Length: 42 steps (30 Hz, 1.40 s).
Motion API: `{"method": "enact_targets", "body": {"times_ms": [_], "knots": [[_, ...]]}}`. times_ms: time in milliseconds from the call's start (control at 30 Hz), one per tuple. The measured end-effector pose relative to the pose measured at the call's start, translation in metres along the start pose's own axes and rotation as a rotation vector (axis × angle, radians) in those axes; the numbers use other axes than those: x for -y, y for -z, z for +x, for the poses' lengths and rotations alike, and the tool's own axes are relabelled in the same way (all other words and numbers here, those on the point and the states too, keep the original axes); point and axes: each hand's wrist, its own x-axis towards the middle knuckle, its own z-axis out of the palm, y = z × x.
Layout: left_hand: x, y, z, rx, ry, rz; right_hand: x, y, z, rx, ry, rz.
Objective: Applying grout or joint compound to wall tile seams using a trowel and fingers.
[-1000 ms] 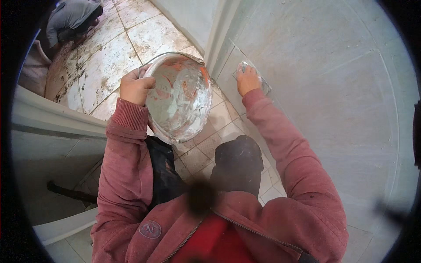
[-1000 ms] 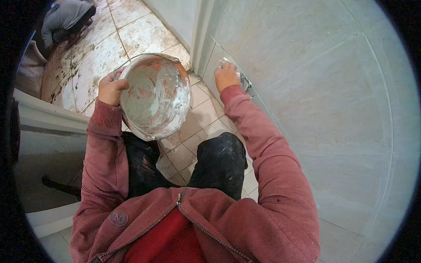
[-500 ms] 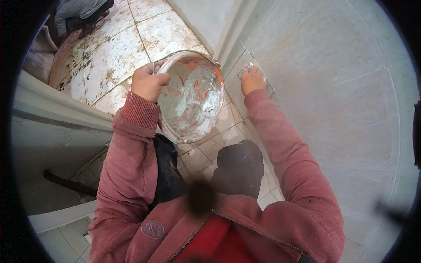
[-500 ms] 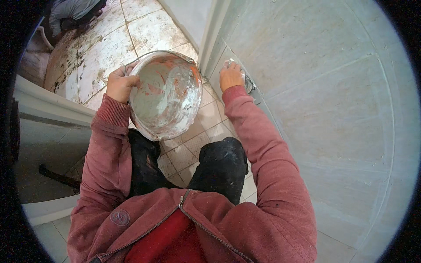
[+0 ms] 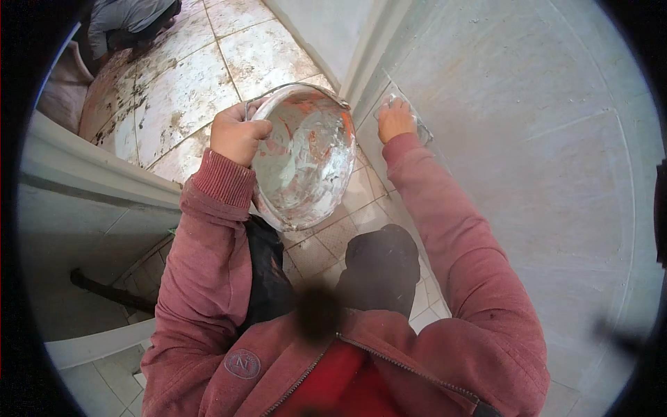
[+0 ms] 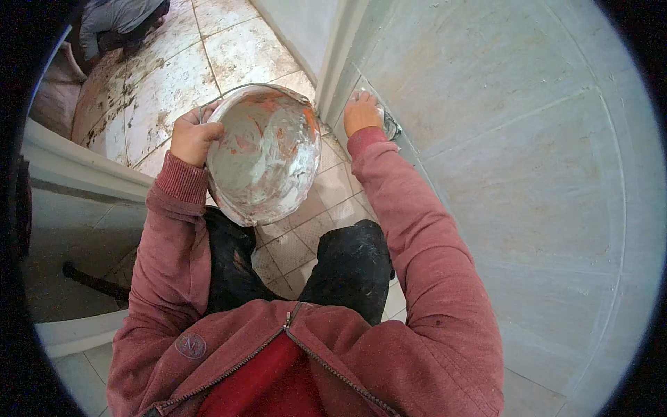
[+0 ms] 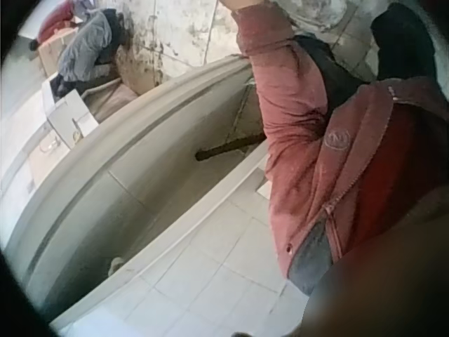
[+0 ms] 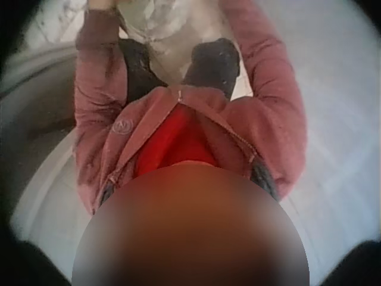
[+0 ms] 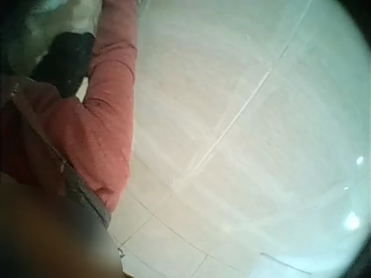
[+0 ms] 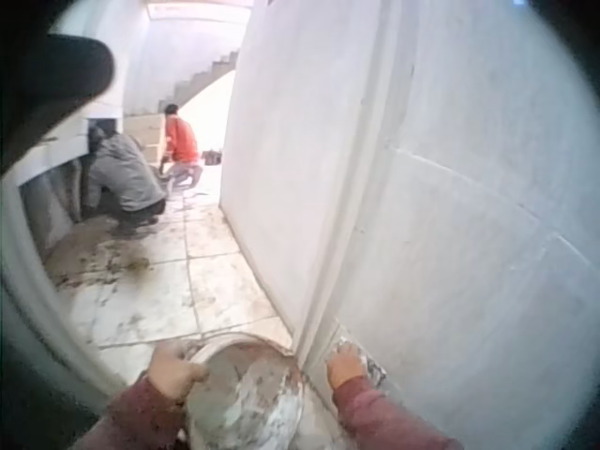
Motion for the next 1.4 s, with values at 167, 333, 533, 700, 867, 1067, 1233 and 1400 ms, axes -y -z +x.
{"method": "enact_targets", "body": {"times_ms": [167,333,533,700,867,1067,1233,1400], "knots": [[-0.002,0.002,-0.003,-0.028,-0.027,-0.028,0.000,0.006,0.005,-0.045,0.018,-0.050],[0.001,0.003,0.001,-0.037,-0.036,0.038,0.005,0.010,0.006,-0.036,-0.003,0.035],[0.002,0.003,0.002,-0.027,-0.050,0.024,0.007,0.014,0.003,0.076,-0.038,0.024],[0.000,0.005,0.002,-0.021,-0.037,-0.050,0.002,0.010,0.000,0.085,0.036,-0.033],[0.002,0.004,0.001,-0.026,-0.031,-0.014,-0.002,0.004,0.010,-0.127,-0.019,-0.002],[0.004,0.009,0.006,-0.032,-0.040,0.034,0.001,0.004,0.011,-0.045,-0.050,0.020],[-0.003,-0.003,0.001,-0.027,-0.054,-0.069,-0.010,0.003,0.001,0.028,-0.033,0.064],[0.003,0.002,0.005,0.016,-0.083,0.061,-0.019,-0.002,-0.088,-0.083,-0.220,0.743]]}}
